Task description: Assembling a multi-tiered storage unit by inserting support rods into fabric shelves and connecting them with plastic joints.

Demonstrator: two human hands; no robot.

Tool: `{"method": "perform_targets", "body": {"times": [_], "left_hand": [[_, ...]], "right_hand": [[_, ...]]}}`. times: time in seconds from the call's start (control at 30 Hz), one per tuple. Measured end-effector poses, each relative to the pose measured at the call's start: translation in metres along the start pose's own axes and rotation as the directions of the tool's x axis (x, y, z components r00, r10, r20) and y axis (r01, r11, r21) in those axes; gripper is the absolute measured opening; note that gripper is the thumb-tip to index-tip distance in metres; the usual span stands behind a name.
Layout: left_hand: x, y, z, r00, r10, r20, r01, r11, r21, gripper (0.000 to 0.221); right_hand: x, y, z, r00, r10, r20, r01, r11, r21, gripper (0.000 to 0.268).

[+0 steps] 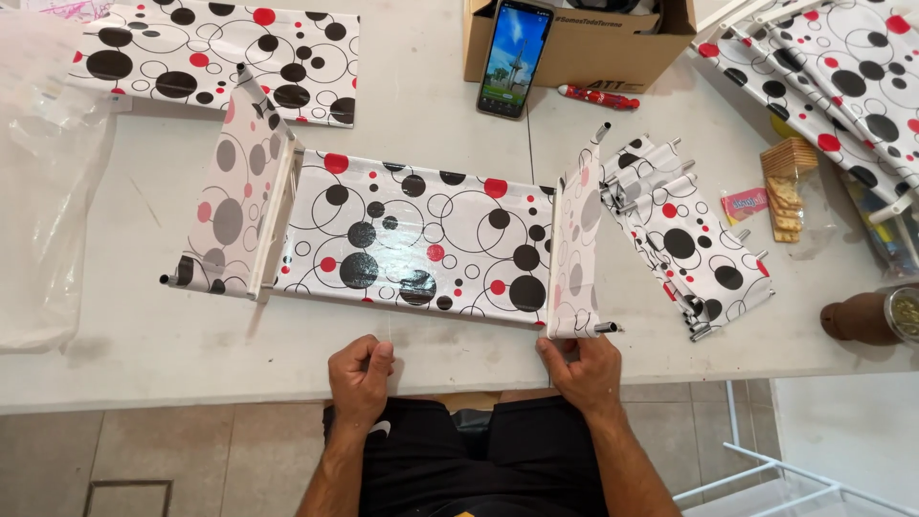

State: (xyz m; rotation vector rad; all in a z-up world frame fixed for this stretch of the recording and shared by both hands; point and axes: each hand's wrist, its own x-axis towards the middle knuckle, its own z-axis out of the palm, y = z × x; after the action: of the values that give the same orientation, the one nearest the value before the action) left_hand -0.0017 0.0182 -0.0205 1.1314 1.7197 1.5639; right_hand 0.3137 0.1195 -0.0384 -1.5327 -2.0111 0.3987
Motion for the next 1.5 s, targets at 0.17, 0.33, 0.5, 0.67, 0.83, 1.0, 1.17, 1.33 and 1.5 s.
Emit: {"method": "perform_targets", "body": {"times": [0.17, 0.33, 0.5, 0.67, 0.83, 1.0, 1.17, 1.33, 1.5], "left_hand": [[0.000, 0.001, -0.001, 1.000, 0.008, 0.005, -0.008, 1.000, 0.005, 0.050], [-0.002, -0.004, -0.001, 1.000, 0.022, -0.005, -0.022, 1.000, 0.017, 0.049], [-0.001, -0.001, 0.000, 1.000, 0.009, -0.002, -0.009, 1.000, 0.006, 0.049], [0.000, 0.000, -0.001, 1.000, -0.005, -0.002, 0.005, 1.000, 0.007, 0.049], [0.000, 0.001, -0.002, 1.000, -0.008, 0.002, 0.008, 1.000, 0.013, 0.050], [-0.001, 0.002, -0.002, 1.000, -0.012, -0.004, 0.012, 1.000, 0.009, 0.052], [0.000, -0.002, -0.001, 1.000, 0.000, -0.003, 0.000, 1.000, 0.006, 0.050], [0.003, 0.005, -0.001, 1.000, -0.014, -0.005, 0.014, 1.000, 0.002, 0.052], [0.001, 0.003, -0.001, 1.000, -0.021, 0.000, 0.021, 1.000, 0.004, 0.053]], "right_hand": [[0.000, -0.005, -0.002, 1.000, 0.008, -0.004, -0.008, 1.000, 0.014, 0.028], [-0.001, -0.005, -0.002, 1.000, 0.004, -0.002, -0.004, 1.000, 0.014, 0.028], [-0.001, -0.002, -0.001, 1.000, 0.007, -0.009, -0.007, 1.000, 0.002, 0.028], [-0.001, -0.003, -0.001, 1.000, -0.017, -0.009, 0.017, 1.000, -0.006, 0.033], [-0.001, -0.003, -0.001, 1.000, -0.020, -0.013, 0.020, 1.000, 0.003, 0.031], [-0.001, -0.004, -0.001, 1.000, 0.000, 0.001, 0.000, 1.000, 0.001, 0.033], [-0.002, -0.002, 0.001, 0.999, -0.039, -0.032, 0.038, 0.999, -0.013, 0.033], [0.002, -0.005, -0.001, 0.999, -0.038, -0.027, 0.038, 0.999, 0.002, 0.034], [-0.001, -0.005, -0.002, 0.999, -0.024, -0.023, 0.024, 1.000, 0.009, 0.030]]}}
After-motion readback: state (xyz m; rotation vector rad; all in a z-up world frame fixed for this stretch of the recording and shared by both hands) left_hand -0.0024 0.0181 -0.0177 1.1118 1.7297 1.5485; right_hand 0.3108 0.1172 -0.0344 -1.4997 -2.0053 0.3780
